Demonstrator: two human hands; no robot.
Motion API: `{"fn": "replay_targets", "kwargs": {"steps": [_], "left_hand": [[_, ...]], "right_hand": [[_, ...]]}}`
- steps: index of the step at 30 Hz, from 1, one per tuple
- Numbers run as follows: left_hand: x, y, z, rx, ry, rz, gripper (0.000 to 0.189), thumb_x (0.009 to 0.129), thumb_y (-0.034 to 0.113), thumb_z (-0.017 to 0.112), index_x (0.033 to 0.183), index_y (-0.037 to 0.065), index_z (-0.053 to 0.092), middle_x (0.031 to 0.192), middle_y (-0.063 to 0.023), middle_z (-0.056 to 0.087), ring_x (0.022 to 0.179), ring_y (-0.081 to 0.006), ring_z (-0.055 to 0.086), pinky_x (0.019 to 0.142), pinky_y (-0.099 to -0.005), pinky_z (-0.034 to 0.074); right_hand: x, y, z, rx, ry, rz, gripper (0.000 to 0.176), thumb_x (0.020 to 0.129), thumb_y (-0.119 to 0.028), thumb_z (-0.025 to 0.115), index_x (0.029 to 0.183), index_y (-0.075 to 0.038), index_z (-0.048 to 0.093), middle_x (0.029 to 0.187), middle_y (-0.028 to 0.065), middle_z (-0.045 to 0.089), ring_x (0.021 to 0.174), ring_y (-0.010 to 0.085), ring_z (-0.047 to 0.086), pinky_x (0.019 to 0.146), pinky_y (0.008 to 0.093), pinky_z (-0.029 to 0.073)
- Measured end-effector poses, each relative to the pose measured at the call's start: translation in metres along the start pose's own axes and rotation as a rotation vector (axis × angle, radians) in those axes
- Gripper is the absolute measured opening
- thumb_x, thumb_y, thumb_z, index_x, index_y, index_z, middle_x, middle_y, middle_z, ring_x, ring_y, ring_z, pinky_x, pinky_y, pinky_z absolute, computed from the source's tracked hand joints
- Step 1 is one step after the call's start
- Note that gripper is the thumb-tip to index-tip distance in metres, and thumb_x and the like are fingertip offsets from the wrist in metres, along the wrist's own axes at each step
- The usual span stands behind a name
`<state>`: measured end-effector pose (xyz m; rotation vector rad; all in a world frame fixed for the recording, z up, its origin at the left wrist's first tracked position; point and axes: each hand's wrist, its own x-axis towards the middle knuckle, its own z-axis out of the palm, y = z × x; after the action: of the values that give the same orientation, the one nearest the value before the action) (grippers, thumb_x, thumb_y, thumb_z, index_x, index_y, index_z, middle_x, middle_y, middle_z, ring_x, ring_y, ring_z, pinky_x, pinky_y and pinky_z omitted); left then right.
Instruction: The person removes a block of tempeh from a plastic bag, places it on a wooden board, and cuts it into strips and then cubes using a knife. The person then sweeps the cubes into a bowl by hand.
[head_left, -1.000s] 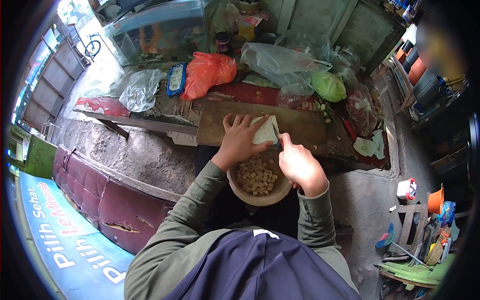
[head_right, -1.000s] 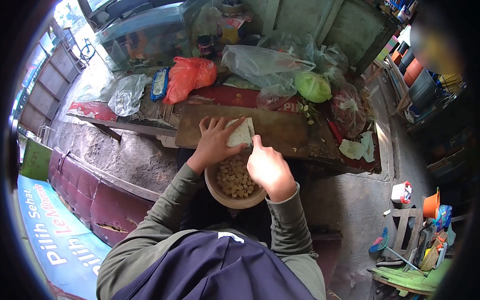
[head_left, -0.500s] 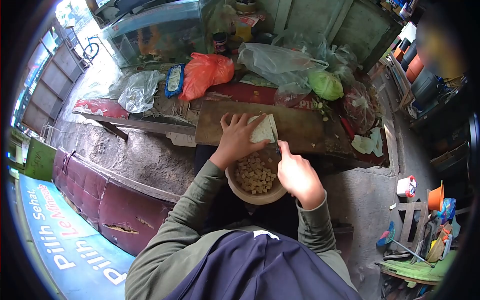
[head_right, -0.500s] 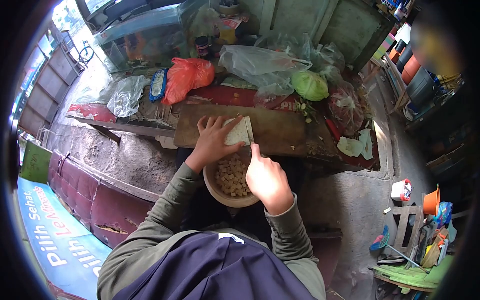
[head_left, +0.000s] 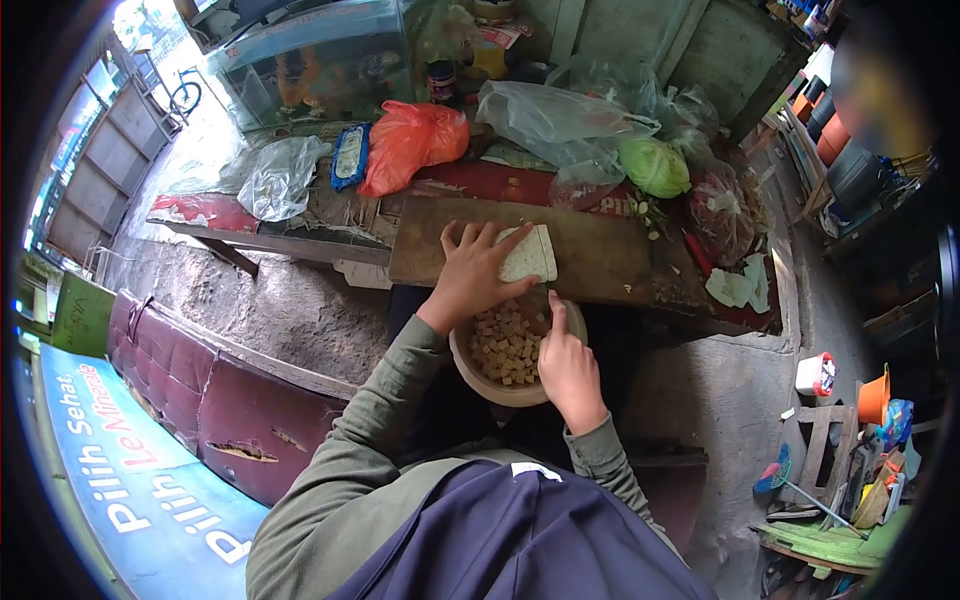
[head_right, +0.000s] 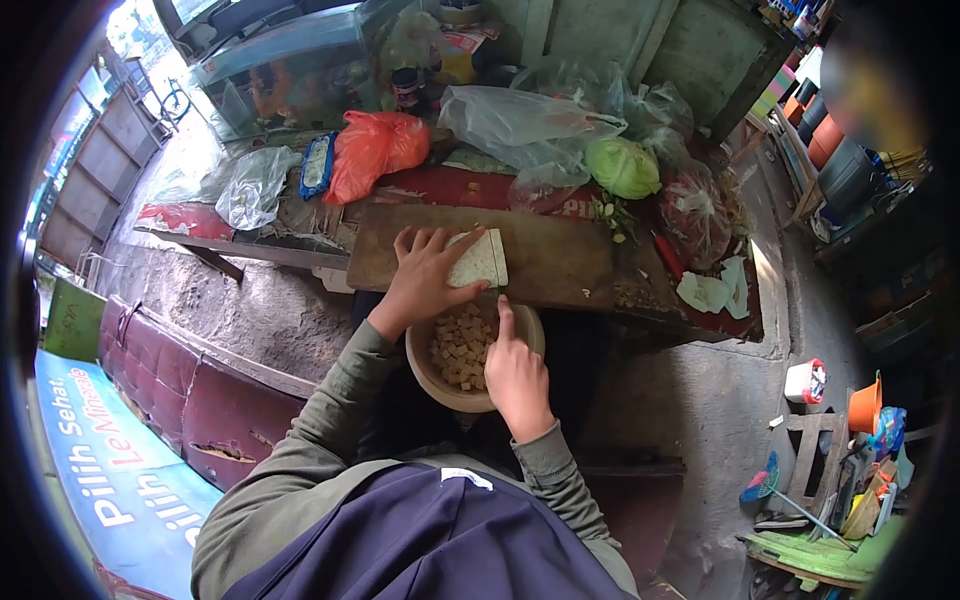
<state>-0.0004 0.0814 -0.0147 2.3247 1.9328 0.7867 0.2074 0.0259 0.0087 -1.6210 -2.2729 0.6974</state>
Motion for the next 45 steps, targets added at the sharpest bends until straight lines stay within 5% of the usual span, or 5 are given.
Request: {"fn": "replay_targets", "kwargs": {"steps": [19, 21, 24, 29, 45], "left_hand": [[0.001, -0.009, -0.002, -0.052, -0.036, 0.040, 0.086, 0.087, 0.066, 0.069, 0.159, 0.023, 0.047, 0.137, -0.0148, 0.057, 0.134, -0.0357, 0.048, 0.121, -0.0622, 0.018], [0.002, -0.010, -0.003, -0.064, -0.069, 0.030, 0.090, 0.086, 0.066, 0.070, 0.160, 0.022, 0.045, 0.139, -0.0158, 0.056, 0.136, -0.0363, 0.047, 0.122, -0.0624, 0.017], [0.000, -0.017, -0.009, -0.237, -0.031, 0.025, 0.102, 0.080, 0.064, 0.079, 0.161, 0.017, 0.040, 0.146, -0.0186, 0.051, 0.142, -0.0393, 0.042, 0.124, -0.0601, 0.019], [-0.011, -0.030, -0.023, -0.376, -0.122, -0.079, 0.112, 0.069, 0.053, 0.092, 0.160, 0.012, 0.039, 0.153, -0.0207, 0.047, 0.146, -0.0431, 0.039, 0.124, -0.0521, 0.029], [-0.015, -0.031, -0.021, -0.305, -0.078, -0.048, 0.109, 0.069, 0.051, 0.092, 0.158, 0.012, 0.042, 0.147, -0.0225, 0.052, 0.143, -0.0446, 0.042, 0.122, -0.0527, 0.030]], "right_hand": [[0.004, 0.002, 0.001, 0.077, 0.121, -0.059, 0.063, 0.100, -0.010, 0.051, 0.159, -0.010, 0.029, 0.083, 0.0299, 0.069, 0.077, 0.0514, 0.069, 0.069, 0.0609, 0.056], [0.004, -0.003, -0.012, 0.148, 0.067, 0.037, 0.057, 0.103, -0.010, 0.048, 0.157, -0.014, 0.030, 0.100, 0.0358, 0.069, 0.089, 0.0559, 0.066, 0.078, 0.0644, 0.054], [0.004, -0.008, -0.031, 0.189, -0.001, 0.068, 0.057, 0.102, -0.010, 0.048, 0.157, -0.014, 0.030, 0.101, 0.0364, 0.069, 0.091, 0.0559, 0.066, 0.078, 0.0637, 0.053], [0.007, -0.014, -0.025, 0.150, 0.118, -0.078, 0.064, 0.100, -0.010, 0.052, 0.159, -0.013, 0.029, 0.090, 0.0315, 0.069, 0.080, 0.0515, 0.068, 0.070, 0.0606, 0.056], [0.015, -0.016, -0.009, 0.023, 0.079, -0.110, 0.069, 0.098, -0.010, 0.054, 0.161, -0.012, 0.026, 0.083, 0.0285, 0.067, 0.076, 0.0498, 0.069, 0.069, 0.0603, 0.055]]}}
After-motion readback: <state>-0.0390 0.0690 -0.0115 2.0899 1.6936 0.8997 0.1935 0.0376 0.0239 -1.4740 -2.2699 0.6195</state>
